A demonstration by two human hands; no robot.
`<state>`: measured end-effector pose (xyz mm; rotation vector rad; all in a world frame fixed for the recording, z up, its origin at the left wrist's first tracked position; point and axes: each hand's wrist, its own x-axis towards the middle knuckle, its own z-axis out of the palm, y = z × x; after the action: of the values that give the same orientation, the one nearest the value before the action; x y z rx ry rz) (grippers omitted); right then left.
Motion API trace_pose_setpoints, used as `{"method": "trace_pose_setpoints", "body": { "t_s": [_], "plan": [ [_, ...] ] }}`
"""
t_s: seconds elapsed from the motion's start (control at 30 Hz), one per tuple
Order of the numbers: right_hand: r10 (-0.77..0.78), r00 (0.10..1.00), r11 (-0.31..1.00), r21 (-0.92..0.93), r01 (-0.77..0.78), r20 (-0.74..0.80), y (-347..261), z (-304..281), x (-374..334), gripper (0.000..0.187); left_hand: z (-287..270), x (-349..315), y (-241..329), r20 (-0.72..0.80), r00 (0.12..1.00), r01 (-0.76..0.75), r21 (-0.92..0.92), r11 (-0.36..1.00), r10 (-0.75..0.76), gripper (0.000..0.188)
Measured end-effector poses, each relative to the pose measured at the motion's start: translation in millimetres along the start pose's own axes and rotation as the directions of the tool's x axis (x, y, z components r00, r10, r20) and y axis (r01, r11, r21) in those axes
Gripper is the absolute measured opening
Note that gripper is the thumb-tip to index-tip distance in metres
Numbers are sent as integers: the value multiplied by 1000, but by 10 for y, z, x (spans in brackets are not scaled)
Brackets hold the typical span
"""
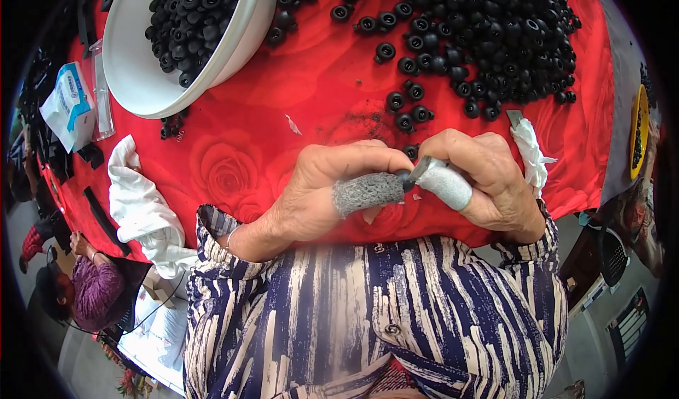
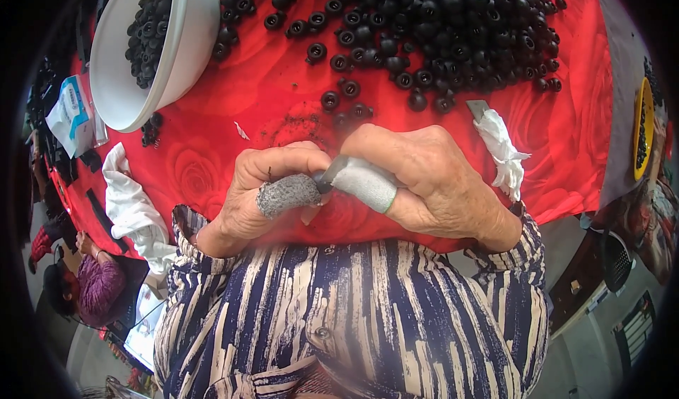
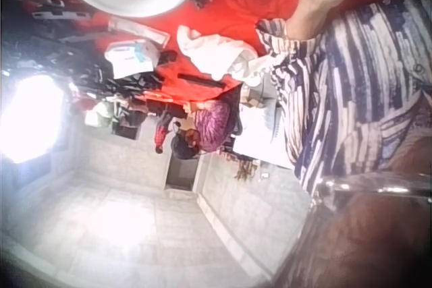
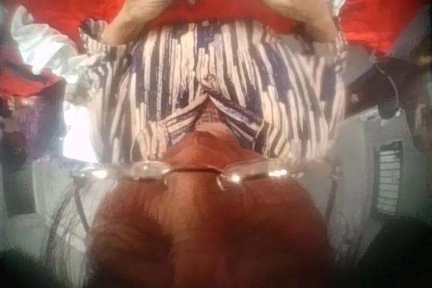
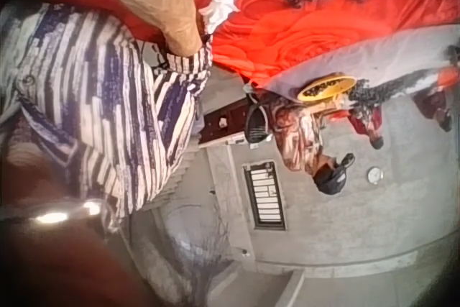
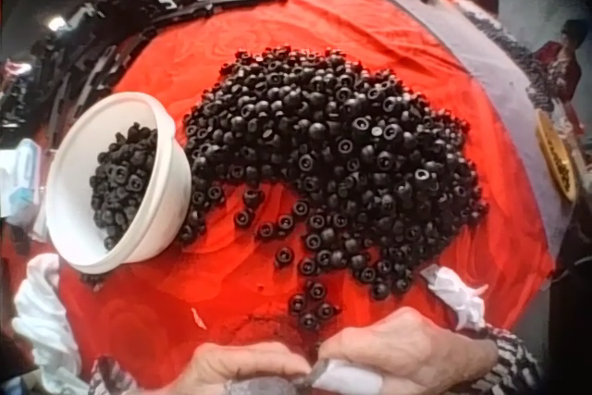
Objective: The person cleans or finishes small black plastic components on a table using a scraping tool.
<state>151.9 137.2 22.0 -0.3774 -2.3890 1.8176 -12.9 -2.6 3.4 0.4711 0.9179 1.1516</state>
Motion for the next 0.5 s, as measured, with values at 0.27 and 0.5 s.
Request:
{"method": "trace_pose_setpoints", "body": {
  "t_s": [0.27,0.5],
  "plan": [
    [-28,1000,1000,-2,28,-5,40,1,-3,18,4,-2,-9,-13,1000,9,39,999,-9,23],
    [-75,997,996,49,74,15,95,-19,5,16,8,-6,-15,-1,1000,10,63,998,-10,23]
  ]
}}
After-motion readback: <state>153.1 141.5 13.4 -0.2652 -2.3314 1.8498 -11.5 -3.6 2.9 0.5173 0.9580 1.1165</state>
